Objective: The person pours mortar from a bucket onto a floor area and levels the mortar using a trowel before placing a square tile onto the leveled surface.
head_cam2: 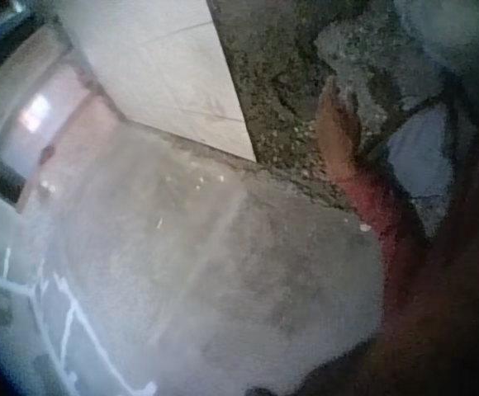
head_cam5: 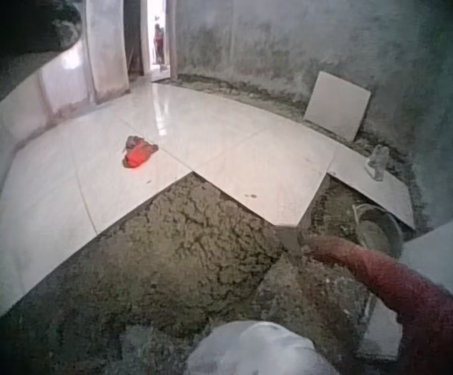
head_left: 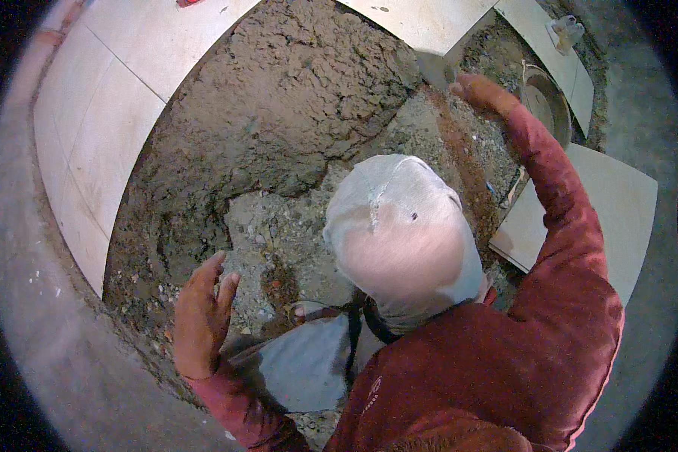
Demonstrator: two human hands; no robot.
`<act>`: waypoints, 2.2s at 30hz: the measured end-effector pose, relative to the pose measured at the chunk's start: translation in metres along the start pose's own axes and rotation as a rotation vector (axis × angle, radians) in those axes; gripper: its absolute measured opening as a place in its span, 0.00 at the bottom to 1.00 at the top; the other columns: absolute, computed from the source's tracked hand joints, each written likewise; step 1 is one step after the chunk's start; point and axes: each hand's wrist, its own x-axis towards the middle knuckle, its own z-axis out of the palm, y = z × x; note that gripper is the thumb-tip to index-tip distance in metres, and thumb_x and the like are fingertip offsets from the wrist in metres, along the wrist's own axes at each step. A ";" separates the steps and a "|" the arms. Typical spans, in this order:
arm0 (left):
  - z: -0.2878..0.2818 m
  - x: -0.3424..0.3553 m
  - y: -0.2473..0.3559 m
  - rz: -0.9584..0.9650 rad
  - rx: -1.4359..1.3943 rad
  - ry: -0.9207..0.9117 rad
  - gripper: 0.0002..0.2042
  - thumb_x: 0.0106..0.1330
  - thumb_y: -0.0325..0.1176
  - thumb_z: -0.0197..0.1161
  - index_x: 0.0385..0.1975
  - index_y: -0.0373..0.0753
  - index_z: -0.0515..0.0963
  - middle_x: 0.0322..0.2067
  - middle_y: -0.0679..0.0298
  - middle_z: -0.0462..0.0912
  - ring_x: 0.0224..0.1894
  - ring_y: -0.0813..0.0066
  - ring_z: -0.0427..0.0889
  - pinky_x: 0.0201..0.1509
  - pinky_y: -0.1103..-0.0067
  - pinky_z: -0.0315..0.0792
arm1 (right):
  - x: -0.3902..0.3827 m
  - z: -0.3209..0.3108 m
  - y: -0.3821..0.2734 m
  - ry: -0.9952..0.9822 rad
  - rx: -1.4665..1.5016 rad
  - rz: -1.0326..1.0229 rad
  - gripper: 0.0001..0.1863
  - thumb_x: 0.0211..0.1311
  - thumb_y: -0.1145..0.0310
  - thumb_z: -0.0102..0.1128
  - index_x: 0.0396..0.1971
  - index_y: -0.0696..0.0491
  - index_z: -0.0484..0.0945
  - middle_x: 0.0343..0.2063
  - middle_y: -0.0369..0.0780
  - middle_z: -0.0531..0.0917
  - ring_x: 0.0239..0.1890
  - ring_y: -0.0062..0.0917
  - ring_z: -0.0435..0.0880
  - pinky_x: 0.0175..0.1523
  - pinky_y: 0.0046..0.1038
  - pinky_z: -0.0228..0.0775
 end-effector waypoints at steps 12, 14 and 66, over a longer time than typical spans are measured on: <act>0.009 0.003 -0.010 -0.067 0.009 -0.062 0.19 0.70 0.40 0.61 0.56 0.37 0.75 0.49 0.48 0.82 0.47 0.47 0.82 0.51 0.63 0.75 | 0.005 0.026 -0.027 0.284 -0.568 0.069 0.20 0.64 0.72 0.51 0.57 0.54 0.68 0.46 0.48 0.81 0.34 0.43 0.86 0.37 0.48 0.79; 0.004 0.008 -0.002 -0.137 -0.040 -0.074 0.19 0.70 0.41 0.60 0.56 0.38 0.75 0.50 0.47 0.81 0.48 0.46 0.81 0.52 0.62 0.75 | -0.013 0.064 -0.044 0.399 -0.447 -0.131 0.19 0.64 0.69 0.54 0.54 0.54 0.69 0.38 0.49 0.77 0.31 0.45 0.83 0.32 0.46 0.76; -0.050 -0.151 -0.086 -0.591 -0.129 0.568 0.21 0.69 0.44 0.61 0.54 0.36 0.77 0.43 0.46 0.84 0.43 0.50 0.84 0.48 0.65 0.75 | 0.074 0.278 -0.648 -0.307 0.641 -0.805 0.26 0.66 0.47 0.59 0.42 0.60 0.71 0.29 0.48 0.82 0.25 0.37 0.84 0.33 0.42 0.73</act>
